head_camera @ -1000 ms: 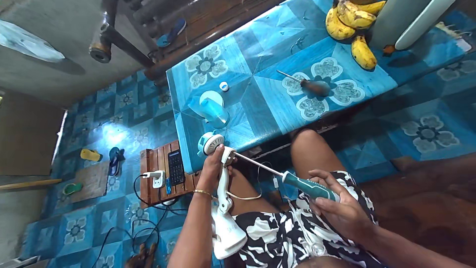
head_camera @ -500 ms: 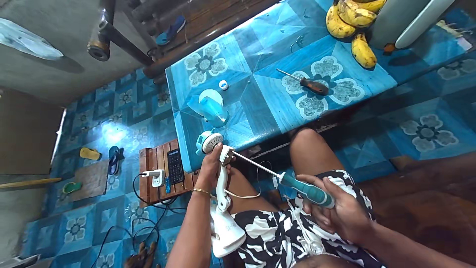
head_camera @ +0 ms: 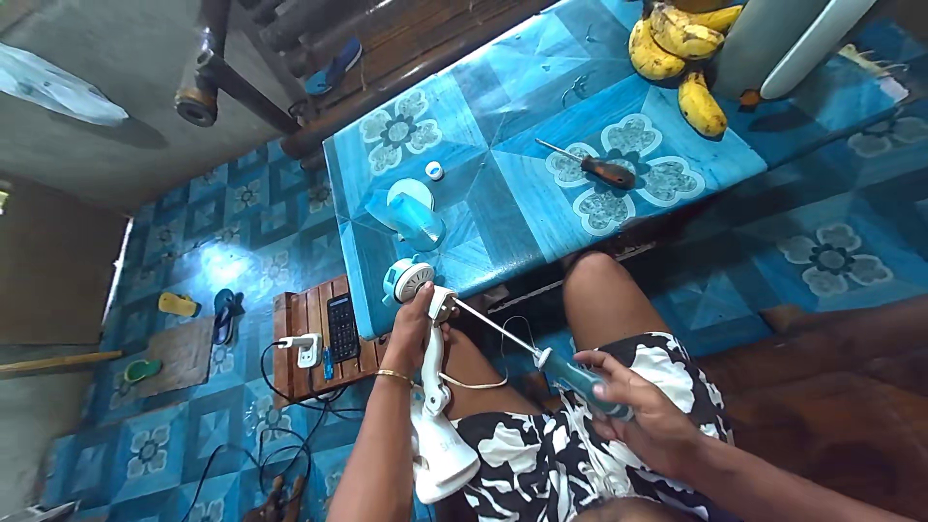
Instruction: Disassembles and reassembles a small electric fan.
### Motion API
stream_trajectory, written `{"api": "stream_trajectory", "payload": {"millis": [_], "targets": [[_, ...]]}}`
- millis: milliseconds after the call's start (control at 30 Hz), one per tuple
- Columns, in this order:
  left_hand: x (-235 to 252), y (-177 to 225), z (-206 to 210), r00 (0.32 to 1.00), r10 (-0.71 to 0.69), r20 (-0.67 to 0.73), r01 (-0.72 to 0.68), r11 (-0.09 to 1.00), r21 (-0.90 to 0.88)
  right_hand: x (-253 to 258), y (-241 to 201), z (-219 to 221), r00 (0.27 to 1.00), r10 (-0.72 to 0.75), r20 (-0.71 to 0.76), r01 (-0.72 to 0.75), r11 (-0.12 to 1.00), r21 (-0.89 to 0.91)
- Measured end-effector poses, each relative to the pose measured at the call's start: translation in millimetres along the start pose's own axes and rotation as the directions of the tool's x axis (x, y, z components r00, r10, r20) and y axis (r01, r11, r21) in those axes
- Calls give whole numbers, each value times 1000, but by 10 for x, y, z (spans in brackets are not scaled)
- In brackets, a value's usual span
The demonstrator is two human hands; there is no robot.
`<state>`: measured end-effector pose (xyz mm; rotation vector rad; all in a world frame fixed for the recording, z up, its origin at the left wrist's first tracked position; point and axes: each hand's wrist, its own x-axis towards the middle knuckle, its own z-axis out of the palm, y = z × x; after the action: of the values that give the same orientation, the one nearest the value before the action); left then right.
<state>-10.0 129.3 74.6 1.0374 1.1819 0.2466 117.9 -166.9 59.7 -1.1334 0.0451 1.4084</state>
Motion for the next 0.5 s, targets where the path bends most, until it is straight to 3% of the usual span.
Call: {"api": "stream_trajectory", "payload": {"millis": [100,233,400,500], "targets": [[5,-3,-13,1000,6,2,-6,1000,-4,14,3,-34,997,-13,72,11,1000,28],[11,-8,-7,1000,3,0,-3,1000,-12,4,-138,-17,977,176,118,-171,984,-45],[0,4,-6,1000,2,-1,-2,1000,5,58,-148,-38,993,-114,28,117,977,-181],[11,-5,-16,1000,7,3,-7,1000,4,79,-195,-99,989,-105,103,115,989,-94]]}}
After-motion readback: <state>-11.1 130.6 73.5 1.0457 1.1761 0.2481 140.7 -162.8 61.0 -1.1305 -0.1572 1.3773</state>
